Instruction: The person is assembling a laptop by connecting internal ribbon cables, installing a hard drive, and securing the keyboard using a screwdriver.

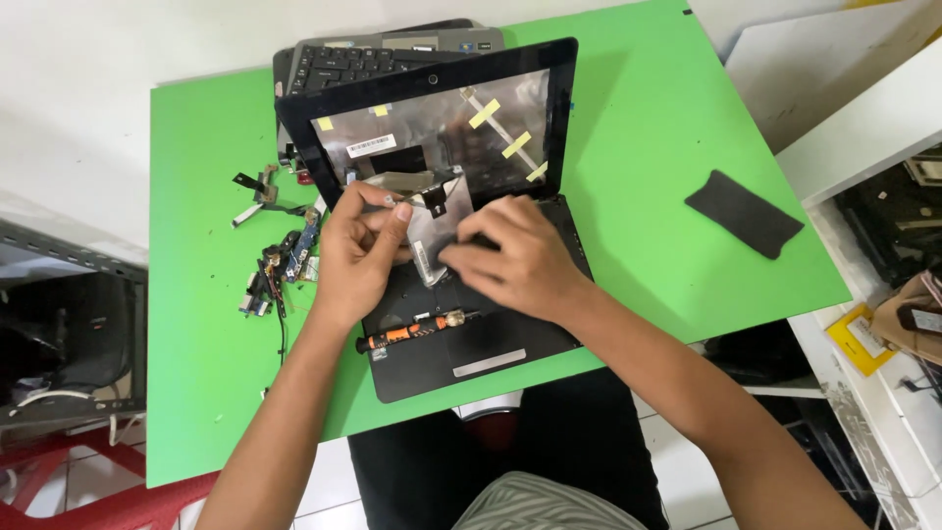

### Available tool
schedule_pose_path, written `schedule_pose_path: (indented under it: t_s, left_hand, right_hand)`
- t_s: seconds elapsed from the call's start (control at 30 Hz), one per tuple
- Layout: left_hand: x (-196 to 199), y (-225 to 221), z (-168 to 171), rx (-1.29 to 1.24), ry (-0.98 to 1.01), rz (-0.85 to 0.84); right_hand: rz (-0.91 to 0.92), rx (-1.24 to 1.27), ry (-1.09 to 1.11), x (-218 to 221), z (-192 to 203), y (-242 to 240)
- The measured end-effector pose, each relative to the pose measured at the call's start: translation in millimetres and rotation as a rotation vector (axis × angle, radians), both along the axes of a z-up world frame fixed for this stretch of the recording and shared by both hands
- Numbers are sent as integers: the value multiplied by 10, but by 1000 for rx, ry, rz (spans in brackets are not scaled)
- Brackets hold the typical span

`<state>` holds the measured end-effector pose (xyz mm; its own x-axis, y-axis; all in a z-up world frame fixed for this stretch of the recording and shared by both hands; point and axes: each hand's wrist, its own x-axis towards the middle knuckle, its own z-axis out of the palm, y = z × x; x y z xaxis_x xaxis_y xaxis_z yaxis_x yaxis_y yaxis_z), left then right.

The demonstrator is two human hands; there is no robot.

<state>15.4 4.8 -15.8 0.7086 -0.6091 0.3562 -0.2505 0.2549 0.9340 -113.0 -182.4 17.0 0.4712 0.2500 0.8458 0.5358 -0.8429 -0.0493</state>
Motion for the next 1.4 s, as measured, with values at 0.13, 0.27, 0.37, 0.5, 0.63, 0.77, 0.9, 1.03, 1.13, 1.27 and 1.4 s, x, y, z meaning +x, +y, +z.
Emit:
schedule_pose_path:
  t_s: [0.13, 0.27, 0.37, 0.5, 0.63, 0.77, 0.9, 1.03, 1.13, 1.27, 1.4]
  left_hand:
    - [-110, 6, 229, -34, 0, -6]
    - [-106, -9, 169, -23, 39, 13]
    - [-133, -14, 243, -22, 21, -4]
    - [-176, -42, 277, -43, 88, -29]
    - [-209, -26, 370, -53, 46, -65]
    - [-170, -27, 351, -6, -59, -64]
    - [-177, -101, 269, -22, -105, -4]
    - [-131, -96, 160, -63, -38, -48]
    - [-101, -91, 109, -57, -15, -32]
    - [-84, -81, 48, -45, 94, -48]
    - [-301, -96, 293, -134, 346, -56]
  right_hand:
    - [-132, 81, -18, 65, -48, -229]
    - [-57, 84, 31, 15, -56, -90]
    - [-12, 48, 43, 11, -8, -28]
    - [-166, 118, 0, 58, -36, -201]
    - [-146, 140, 10, 29, -29, -107]
    - [-143, 75, -15, 21, 19, -86]
    - [-221, 145, -17, 39, 14, -170]
    - [-153, 85, 30, 14, 2, -71]
    - [-57, -10, 19, -5, 37, 1]
    - [-175, 213, 114, -9, 22, -95]
    - [-109, 488, 154, -87, 197, -16]
